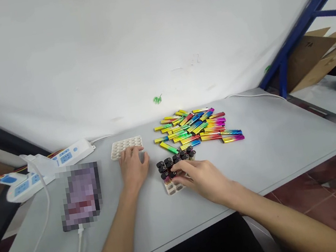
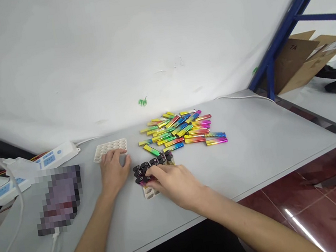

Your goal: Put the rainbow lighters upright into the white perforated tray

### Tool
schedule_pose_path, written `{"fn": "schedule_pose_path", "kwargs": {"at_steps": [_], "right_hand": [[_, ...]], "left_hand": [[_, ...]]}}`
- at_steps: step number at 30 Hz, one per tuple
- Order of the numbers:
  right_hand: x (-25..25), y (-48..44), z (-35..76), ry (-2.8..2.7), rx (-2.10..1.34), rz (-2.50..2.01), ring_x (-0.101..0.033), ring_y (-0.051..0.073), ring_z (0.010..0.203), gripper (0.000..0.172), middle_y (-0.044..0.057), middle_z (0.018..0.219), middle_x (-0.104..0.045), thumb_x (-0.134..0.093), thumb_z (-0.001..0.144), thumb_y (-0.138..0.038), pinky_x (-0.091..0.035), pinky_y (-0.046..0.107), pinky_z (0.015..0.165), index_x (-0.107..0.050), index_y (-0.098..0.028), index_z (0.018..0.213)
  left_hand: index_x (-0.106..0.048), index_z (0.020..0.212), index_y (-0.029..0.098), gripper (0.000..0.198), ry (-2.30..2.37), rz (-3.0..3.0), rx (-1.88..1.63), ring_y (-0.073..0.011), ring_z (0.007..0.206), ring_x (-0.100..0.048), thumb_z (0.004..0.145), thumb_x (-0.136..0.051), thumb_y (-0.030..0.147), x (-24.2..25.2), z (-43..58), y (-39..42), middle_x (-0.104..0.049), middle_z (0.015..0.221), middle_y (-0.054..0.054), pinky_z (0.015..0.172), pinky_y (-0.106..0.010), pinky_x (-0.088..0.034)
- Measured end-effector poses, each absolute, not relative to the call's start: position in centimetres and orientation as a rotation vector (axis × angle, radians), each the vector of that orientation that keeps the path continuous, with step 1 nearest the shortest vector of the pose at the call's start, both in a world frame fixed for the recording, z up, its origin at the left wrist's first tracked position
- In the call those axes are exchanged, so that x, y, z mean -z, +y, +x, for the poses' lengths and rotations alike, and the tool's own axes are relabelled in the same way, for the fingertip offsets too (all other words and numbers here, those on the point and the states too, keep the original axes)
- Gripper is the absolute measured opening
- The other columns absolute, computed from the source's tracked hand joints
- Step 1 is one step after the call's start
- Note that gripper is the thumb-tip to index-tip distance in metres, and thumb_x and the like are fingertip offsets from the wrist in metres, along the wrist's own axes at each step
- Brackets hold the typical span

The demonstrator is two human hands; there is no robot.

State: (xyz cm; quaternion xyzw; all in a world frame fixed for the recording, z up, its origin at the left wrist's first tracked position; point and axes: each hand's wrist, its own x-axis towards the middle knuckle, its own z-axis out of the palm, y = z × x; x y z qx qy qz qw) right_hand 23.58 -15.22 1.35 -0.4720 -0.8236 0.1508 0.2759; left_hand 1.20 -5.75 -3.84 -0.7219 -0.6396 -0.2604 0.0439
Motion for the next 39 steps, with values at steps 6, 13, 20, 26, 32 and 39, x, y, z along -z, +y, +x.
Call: {"fn": "schedule_pose_path", "kwargs": {"at_steps": [6,13,20,26,32,39], "right_hand": [[-1.3,-15.1,23.8,-2.230,-0.141,-1.199,-0.061,0.017,0.061,0.019,0.004,0.072,-0.070,-0.059,0.096,-0.039,-0.037,0.028,0.054,-0.072,-0.025,0.096],[-2.9,-9.3,28.6,-1.962,-0.145,-1.342,-0.056,0.016,0.061,0.027,0.004,0.075,-0.070,-0.048,0.099,-0.036,-0.036,0.030,0.059,-0.069,-0.024,0.086],[0.2,-6.9,32.6,-2.380,-0.112,-1.452,-0.059,0.026,0.094,0.016,0.009,0.096,-0.066,-0.062,0.086,-0.030,-0.045,0.037,0.082,-0.066,-0.020,0.099],[0.6,-7.5,32.2,-2.406,-0.034,-1.554,-0.057,0.028,0.098,0.020,0.013,0.102,-0.062,-0.057,0.089,-0.024,-0.047,0.041,0.088,-0.065,-0.016,0.106],[0.2,-7.5,32.7,-2.207,-0.308,-1.454,-0.055,0.026,0.098,0.008,0.010,0.103,-0.060,-0.061,0.087,-0.024,-0.047,0.041,0.086,-0.062,-0.020,0.093],[-0.4,-7.8,32.1,-1.462,-1.183,-1.082,-0.062,0.016,0.074,0.024,0.000,0.084,-0.065,-0.061,0.091,-0.043,-0.047,0.030,0.068,-0.046,-0.024,0.093]], "left_hand": [[-0.066,0.108,0.019,0.025,-1.952,-2.213,0.798,-0.0327,0.111,-0.052,0.091,-0.050,0.030,3.8,1.2,-5.8,-0.064,0.111,-0.012,0.097,-0.047,-0.041],[-0.066,0.108,0.019,0.026,-1.970,-2.204,0.775,-0.0330,0.111,-0.052,0.091,-0.050,0.030,3.7,1.3,-5.8,-0.064,0.112,-0.012,0.099,-0.047,-0.041],[-0.066,0.107,0.019,0.025,-1.990,-2.197,0.763,-0.0335,0.111,-0.052,0.090,-0.051,0.030,3.6,1.3,-5.7,-0.064,0.111,-0.012,0.099,-0.048,-0.042],[-0.066,0.106,0.020,0.024,-1.987,-2.183,0.753,-0.0329,0.111,-0.052,0.090,-0.050,0.030,3.7,1.2,-5.6,-0.063,0.112,-0.011,0.100,-0.048,-0.041],[-0.065,0.106,0.021,0.024,-1.954,-2.180,0.751,-0.0319,0.111,-0.052,0.091,-0.049,0.031,3.8,1.1,-5.5,-0.064,0.112,-0.010,0.101,-0.046,-0.041],[-0.064,0.105,0.021,0.023,-1.952,-2.186,0.778,-0.0312,0.111,-0.053,0.090,-0.050,0.031,3.8,1.1,-5.4,-0.064,0.112,-0.010,0.103,-0.048,-0.040]]}}
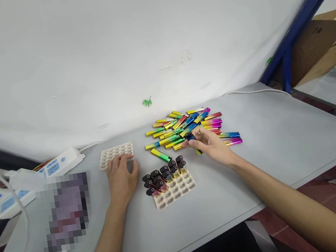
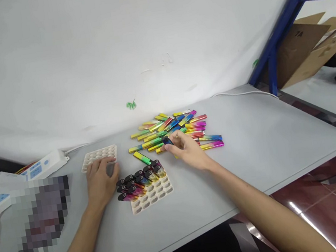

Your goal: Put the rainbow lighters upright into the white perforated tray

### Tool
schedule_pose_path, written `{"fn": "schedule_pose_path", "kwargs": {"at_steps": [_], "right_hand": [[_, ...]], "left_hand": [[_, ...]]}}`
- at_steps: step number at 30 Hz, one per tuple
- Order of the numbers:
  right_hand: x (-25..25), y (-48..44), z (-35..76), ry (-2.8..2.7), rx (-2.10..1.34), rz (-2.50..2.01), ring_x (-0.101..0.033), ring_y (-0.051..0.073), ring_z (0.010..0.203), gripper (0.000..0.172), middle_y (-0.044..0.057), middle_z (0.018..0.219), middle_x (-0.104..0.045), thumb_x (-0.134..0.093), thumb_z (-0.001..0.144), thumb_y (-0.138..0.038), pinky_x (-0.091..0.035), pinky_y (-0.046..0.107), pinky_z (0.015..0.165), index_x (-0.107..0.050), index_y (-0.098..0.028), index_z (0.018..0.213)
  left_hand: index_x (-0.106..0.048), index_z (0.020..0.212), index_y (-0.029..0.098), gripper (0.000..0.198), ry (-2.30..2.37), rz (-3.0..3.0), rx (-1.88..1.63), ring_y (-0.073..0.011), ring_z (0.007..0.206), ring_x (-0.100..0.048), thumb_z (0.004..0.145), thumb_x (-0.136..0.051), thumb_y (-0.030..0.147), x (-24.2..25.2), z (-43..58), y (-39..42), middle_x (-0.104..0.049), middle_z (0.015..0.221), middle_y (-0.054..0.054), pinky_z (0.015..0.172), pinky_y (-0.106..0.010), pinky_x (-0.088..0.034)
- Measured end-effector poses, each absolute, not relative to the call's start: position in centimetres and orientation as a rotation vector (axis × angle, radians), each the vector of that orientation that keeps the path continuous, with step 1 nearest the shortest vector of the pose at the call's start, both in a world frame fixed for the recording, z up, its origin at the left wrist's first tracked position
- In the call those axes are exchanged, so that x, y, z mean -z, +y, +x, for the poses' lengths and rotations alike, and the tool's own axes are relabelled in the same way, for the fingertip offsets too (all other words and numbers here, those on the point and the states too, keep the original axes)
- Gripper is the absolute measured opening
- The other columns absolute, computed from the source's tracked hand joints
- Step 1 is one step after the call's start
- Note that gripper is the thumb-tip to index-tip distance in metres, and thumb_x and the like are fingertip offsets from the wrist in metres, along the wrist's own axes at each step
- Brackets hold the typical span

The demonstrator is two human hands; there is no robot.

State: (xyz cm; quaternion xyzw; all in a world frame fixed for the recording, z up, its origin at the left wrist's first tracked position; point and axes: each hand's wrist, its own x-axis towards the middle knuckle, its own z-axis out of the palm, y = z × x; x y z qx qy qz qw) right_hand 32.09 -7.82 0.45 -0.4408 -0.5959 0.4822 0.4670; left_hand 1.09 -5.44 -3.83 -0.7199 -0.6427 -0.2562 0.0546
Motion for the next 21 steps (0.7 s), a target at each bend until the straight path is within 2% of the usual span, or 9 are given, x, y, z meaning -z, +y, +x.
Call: {"fn": "schedule_pose_path", "kwargs": {"at_steps": [2,5,9,13,16,21], "right_hand": [[-0.55,-7.86,31.81,-1.328,-1.301,-1.015,-0.058,0.013,0.059,0.027,-0.004,0.074,-0.062,-0.059,0.092,-0.046,-0.044,0.027,0.059,-0.043,-0.025,0.097],[-0.67,-7.79,31.60,-1.228,-1.373,-1.032,-0.039,0.008,0.044,0.029,-0.008,0.062,-0.050,-0.059,0.090,-0.051,-0.030,0.022,0.045,-0.048,-0.024,0.094],[-0.77,-7.61,31.59,-1.104,-1.487,-1.052,-0.029,0.006,0.042,0.046,-0.007,0.058,-0.040,-0.052,0.089,-0.064,-0.019,0.022,0.042,-0.056,-0.019,0.081],[-0.85,-7.57,31.57,-0.981,-1.616,-1.035,-0.025,0.007,0.042,0.054,-0.005,0.055,-0.041,-0.047,0.088,-0.071,-0.015,0.021,0.041,-0.052,-0.019,0.071],[-0.85,-7.59,31.55,-0.900,-1.699,-1.031,-0.019,0.007,0.043,0.053,-0.007,0.049,-0.033,-0.047,0.088,-0.069,-0.015,0.020,0.041,-0.045,-0.021,0.065],[-0.76,-7.55,31.55,-0.816,-1.707,-0.992,-0.008,0.008,0.043,0.048,-0.008,0.047,-0.020,-0.037,0.092,-0.054,-0.010,0.020,0.038,-0.037,-0.022,0.058]], "left_hand": [[-0.064,0.105,0.021,0.023,-1.953,-2.184,0.785,-0.0310,0.111,-0.053,0.090,-0.050,0.032,3.89,1.06,-5.43,-0.064,0.113,-0.010,0.103,-0.048,-0.041],[-0.064,0.105,0.022,0.023,-1.950,-2.190,0.778,-0.0309,0.113,-0.053,0.090,-0.050,0.032,3.94,1.03,-5.42,-0.064,0.113,-0.010,0.103,-0.047,-0.040],[-0.064,0.105,0.022,0.022,-1.964,-2.185,0.771,-0.0308,0.113,-0.053,0.090,-0.051,0.031,3.91,1.04,-5.42,-0.064,0.113,-0.010,0.103,-0.046,-0.040],[-0.064,0.105,0.021,0.023,-1.956,-2.189,0.778,-0.0308,0.113,-0.053,0.090,-0.050,0.031,3.88,1.02,-5.42,-0.064,0.113,-0.010,0.104,-0.047,-0.039],[-0.065,0.106,0.019,0.025,-1.943,-2.198,0.766,-0.0310,0.112,-0.052,0.091,-0.050,0.031,3.88,0.99,-5.43,-0.064,0.112,-0.011,0.104,-0.047,-0.040],[-0.066,0.106,0.019,0.025,-1.929,-2.188,0.750,-0.0316,0.110,-0.052,0.090,-0.051,0.031,3.91,0.93,-5.42,-0.063,0.109,-0.011,0.102,-0.047,-0.041]]}}
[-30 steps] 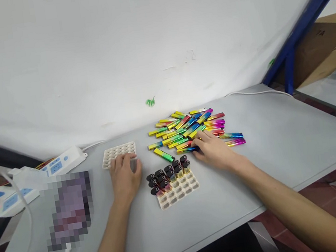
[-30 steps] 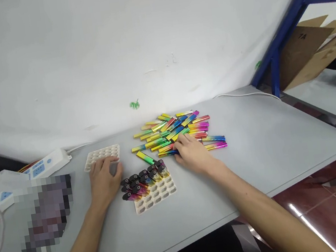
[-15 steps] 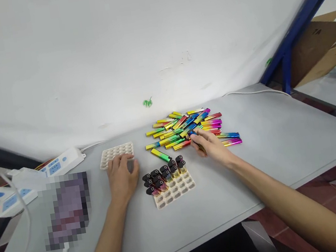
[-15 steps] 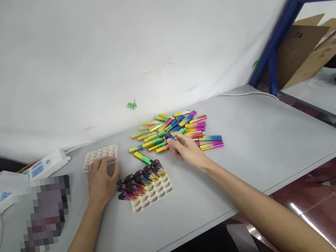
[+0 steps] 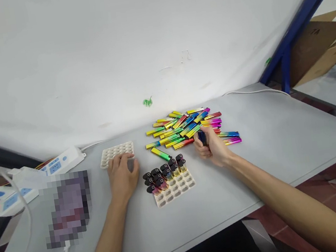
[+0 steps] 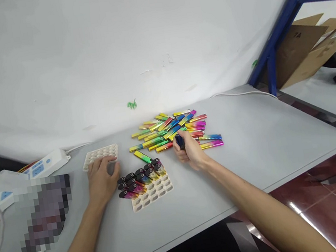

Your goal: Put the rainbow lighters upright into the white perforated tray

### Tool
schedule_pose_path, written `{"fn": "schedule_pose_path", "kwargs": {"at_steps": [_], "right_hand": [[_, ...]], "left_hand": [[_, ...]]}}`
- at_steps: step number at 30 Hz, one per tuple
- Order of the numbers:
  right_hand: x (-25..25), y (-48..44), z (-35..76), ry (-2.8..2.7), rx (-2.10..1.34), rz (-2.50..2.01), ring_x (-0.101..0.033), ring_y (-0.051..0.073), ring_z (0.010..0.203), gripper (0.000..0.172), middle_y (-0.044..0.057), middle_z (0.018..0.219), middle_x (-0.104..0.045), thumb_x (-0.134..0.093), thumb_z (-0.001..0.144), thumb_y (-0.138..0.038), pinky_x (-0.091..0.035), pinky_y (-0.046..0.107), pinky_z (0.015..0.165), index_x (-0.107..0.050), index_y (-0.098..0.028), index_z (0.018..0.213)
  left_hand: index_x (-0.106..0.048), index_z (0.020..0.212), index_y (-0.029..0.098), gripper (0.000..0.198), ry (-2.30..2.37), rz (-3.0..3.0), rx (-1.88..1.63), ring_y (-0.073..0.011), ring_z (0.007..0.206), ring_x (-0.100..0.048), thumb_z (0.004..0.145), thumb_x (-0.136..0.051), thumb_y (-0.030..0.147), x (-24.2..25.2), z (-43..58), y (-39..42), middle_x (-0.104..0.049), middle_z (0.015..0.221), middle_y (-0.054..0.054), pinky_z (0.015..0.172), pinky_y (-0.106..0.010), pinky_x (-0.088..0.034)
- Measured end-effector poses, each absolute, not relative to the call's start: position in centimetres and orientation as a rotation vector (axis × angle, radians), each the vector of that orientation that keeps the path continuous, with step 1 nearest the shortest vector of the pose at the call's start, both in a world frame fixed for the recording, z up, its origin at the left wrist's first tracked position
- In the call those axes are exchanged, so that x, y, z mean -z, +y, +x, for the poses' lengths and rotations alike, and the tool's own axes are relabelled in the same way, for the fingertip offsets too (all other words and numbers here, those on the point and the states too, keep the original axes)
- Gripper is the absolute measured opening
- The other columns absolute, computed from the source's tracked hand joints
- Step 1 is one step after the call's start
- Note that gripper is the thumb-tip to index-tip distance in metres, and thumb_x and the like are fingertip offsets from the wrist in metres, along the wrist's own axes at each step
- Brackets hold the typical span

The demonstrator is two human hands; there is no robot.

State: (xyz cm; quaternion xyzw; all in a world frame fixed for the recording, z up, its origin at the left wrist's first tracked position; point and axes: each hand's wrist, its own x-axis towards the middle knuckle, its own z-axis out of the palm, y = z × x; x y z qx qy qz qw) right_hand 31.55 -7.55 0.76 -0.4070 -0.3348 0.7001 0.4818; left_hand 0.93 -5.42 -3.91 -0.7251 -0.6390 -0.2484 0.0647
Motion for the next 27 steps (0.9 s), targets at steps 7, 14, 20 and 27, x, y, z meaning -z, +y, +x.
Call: {"fn": "schedule_pose_path", "kwargs": {"at_steps": [7,14,20,27], "right_hand": [[-0.7,-7.5,31.6,-0.779,-1.714,-0.944,-0.005,0.009,0.044,0.046,-0.008,0.047,-0.018,-0.032,0.093,-0.048,-0.009,0.020,0.038,-0.036,-0.022,0.056],[-0.4,-7.4,31.6,-0.807,-1.723,-0.980,-0.007,0.008,0.043,0.051,-0.009,0.047,-0.019,-0.037,0.093,-0.058,-0.009,0.020,0.038,-0.037,-0.022,0.058],[-0.3,-7.4,31.4,-0.774,-1.678,-0.994,-0.007,0.008,0.042,0.045,-0.008,0.046,-0.020,-0.030,0.095,-0.046,-0.010,0.020,0.037,-0.035,-0.022,0.057],[0.5,-7.1,31.4,-0.774,-1.671,-1.055,-0.014,0.006,0.041,0.052,-0.008,0.049,-0.025,-0.042,0.089,-0.066,-0.012,0.019,0.038,-0.045,-0.021,0.065]], "left_hand": [[-0.066,0.106,0.019,0.024,-1.927,-2.194,0.763,-0.0315,0.110,-0.052,0.091,-0.051,0.031,3.9,0.9,-5.4,-0.063,0.109,-0.011,0.102,-0.047,-0.041],[-0.066,0.106,0.020,0.025,-1.943,-2.187,0.761,-0.0316,0.110,-0.052,0.090,-0.052,0.031,3.9,1.0,-5.4,-0.063,0.110,-0.011,0.101,-0.047,-0.041],[-0.066,0.107,0.019,0.025,-1.952,-2.190,0.760,-0.0316,0.111,-0.052,0.090,-0.051,0.030,3.9,1.0,-5.5,-0.063,0.110,-0.011,0.101,-0.047,-0.041],[-0.066,0.108,0.020,0.026,-1.958,-2.187,0.746,-0.0321,0.111,-0.052,0.090,-0.051,0.031,3.9,0.9,-5.5,-0.063,0.111,-0.011,0.102,-0.047,-0.041]]}}
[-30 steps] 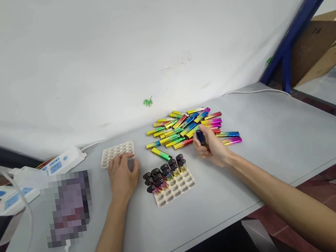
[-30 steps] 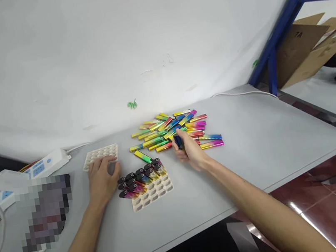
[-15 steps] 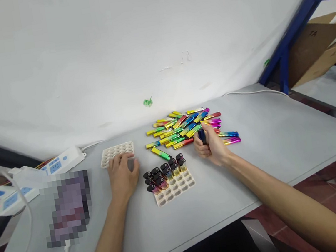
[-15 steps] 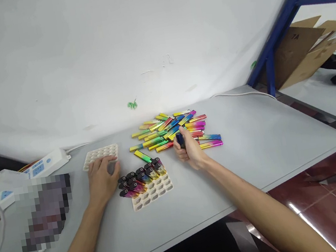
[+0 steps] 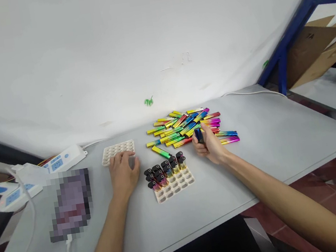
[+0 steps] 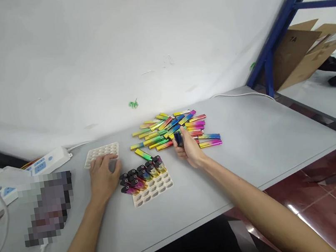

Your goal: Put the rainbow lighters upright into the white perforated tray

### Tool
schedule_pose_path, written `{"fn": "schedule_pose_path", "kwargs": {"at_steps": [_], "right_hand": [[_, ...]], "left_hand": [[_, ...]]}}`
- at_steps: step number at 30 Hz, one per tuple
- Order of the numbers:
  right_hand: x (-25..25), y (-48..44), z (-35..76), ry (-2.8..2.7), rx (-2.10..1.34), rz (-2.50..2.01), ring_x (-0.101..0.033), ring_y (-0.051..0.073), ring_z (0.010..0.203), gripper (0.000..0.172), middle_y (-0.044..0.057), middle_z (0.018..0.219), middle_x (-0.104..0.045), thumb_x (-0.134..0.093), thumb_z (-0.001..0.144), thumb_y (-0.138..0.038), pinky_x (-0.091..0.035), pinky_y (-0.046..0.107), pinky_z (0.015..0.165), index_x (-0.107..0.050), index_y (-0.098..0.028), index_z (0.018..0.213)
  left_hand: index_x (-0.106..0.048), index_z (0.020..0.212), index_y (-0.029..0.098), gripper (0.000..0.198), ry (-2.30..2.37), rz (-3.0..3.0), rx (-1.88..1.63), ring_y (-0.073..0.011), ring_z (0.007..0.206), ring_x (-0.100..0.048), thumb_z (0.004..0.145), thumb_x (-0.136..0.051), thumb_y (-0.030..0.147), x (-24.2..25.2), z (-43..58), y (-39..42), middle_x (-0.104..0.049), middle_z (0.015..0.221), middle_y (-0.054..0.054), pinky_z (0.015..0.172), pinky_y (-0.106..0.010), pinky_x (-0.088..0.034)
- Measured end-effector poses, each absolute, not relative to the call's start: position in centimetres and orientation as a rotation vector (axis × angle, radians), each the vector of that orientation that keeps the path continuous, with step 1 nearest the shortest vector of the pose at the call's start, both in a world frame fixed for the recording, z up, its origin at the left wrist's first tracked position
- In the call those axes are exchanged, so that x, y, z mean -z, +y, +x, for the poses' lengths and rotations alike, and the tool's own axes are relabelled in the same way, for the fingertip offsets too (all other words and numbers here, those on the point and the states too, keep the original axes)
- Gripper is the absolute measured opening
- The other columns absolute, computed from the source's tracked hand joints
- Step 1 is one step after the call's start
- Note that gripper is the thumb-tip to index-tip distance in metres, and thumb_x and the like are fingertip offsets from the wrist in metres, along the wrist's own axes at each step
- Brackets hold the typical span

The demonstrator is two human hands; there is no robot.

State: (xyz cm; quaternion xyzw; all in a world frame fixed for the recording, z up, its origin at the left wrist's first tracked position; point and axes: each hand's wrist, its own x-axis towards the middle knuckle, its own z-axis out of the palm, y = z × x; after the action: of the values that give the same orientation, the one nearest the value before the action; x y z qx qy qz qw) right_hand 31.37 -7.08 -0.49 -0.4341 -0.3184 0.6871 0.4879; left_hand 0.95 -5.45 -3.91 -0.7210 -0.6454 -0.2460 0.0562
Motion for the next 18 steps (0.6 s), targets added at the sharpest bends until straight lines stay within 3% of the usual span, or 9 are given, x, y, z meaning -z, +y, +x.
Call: {"fn": "schedule_pose_path", "kwargs": {"at_steps": [6,10,12,18], "right_hand": [[1.0,-7.2,31.1,-0.922,-1.489,-1.044,-0.039,0.009,0.050,0.049,-0.002,0.067,-0.049,-0.058,0.082,-0.069,-0.028,0.021,0.040,-0.061,-0.020,0.085],[1.3,-7.1,31.2,-1.106,-1.381,-1.043,-0.056,0.015,0.069,0.048,0.003,0.079,-0.062,-0.060,0.082,-0.067,-0.044,0.027,0.058,-0.063,-0.019,0.084],[1.1,-7.1,31.4,-1.251,-1.286,-1.056,-0.057,0.016,0.074,0.042,0.002,0.080,-0.063,-0.064,0.084,-0.061,-0.044,0.028,0.065,-0.064,-0.019,0.087],[-0.3,-9.0,32.1,-1.492,-0.920,-1.247,-0.052,0.014,0.070,0.031,-0.001,0.077,-0.058,-0.068,0.085,-0.049,-0.041,0.028,0.065,-0.062,-0.020,0.085]], "left_hand": [[-0.066,0.107,0.019,0.026,-1.959,-2.189,0.734,-0.0324,0.110,-0.052,0.090,-0.050,0.030,4.0,1.0,-5.5,-0.063,0.111,-0.011,0.100,-0.047,-0.041],[-0.066,0.108,0.019,0.026,-1.956,-2.187,0.742,-0.0330,0.110,-0.052,0.090,-0.050,0.030,3.9,1.0,-5.5,-0.063,0.111,-0.012,0.099,-0.048,-0.041],[-0.067,0.107,0.019,0.026,-1.950,-2.188,0.754,-0.0331,0.109,-0.052,0.090,-0.050,0.030,3.9,1.1,-5.6,-0.063,0.111,-0.012,0.098,-0.048,-0.042],[-0.067,0.108,0.019,0.027,-1.923,-2.214,0.808,-0.0314,0.113,-0.053,0.091,-0.048,0.029,4.1,1.0,-5.6,-0.065,0.115,-0.011,0.102,-0.046,-0.041]]}}
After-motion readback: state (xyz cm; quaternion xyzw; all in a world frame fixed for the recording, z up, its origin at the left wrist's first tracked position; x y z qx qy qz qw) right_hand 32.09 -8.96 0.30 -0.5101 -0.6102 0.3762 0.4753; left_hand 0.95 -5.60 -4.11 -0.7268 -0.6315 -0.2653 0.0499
